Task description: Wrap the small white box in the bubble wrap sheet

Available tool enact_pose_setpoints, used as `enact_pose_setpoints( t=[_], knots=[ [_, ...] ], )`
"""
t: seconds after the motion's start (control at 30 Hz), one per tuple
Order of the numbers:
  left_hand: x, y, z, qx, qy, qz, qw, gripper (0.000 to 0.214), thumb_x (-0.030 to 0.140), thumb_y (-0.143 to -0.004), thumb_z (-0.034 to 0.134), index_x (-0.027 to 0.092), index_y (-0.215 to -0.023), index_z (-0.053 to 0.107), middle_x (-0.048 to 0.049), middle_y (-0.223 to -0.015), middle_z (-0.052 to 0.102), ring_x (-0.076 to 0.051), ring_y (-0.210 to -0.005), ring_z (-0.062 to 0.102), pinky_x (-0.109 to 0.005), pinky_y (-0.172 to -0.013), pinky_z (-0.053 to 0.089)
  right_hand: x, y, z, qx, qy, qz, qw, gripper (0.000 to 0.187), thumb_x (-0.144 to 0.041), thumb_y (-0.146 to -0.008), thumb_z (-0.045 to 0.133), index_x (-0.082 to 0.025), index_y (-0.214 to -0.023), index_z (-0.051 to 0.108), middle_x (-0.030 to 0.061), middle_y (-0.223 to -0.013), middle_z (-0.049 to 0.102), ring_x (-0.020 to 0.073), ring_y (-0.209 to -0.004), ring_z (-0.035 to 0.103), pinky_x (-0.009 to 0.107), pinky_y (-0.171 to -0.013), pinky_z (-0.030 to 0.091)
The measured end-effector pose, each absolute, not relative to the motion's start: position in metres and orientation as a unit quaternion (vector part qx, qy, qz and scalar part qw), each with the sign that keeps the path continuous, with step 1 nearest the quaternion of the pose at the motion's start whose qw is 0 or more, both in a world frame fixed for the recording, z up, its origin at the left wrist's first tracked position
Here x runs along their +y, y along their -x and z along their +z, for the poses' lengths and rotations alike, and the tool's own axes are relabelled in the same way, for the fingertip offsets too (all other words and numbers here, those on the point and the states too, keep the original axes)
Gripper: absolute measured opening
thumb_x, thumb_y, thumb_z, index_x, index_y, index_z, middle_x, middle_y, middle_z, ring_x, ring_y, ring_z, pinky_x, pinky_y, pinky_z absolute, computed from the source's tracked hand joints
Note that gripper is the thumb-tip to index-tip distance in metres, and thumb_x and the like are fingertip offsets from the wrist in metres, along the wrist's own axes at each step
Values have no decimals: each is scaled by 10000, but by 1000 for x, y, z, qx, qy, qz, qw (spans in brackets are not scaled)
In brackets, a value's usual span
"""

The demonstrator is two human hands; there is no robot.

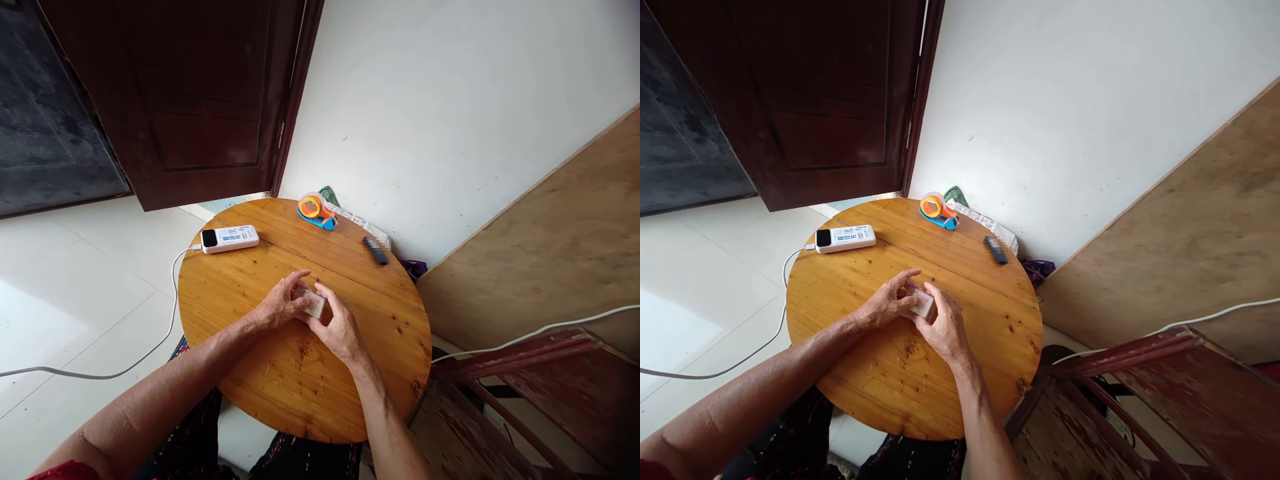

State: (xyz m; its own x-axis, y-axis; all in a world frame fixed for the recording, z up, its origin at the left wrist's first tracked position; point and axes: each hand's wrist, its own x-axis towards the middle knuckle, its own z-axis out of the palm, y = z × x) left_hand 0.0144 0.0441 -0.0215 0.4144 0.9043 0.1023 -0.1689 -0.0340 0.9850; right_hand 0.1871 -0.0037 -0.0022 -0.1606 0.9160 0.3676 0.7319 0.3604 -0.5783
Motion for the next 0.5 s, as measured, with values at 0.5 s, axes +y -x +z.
enact_pose_setpoints(
  t=[0.5],
  knots=[
    [52, -8, -24, 351, -496, 513, 606, 711, 225, -689, 692, 196, -1368, 485, -102, -1196, 605, -207, -1020, 556, -347, -876, 481, -11, -197, -1, -755, 505, 107, 405, 626, -324, -802, 680, -237, -1383, 462, 126, -1351, 599, 301, -1244, 566, 509, -1061, 441]
  ],
)
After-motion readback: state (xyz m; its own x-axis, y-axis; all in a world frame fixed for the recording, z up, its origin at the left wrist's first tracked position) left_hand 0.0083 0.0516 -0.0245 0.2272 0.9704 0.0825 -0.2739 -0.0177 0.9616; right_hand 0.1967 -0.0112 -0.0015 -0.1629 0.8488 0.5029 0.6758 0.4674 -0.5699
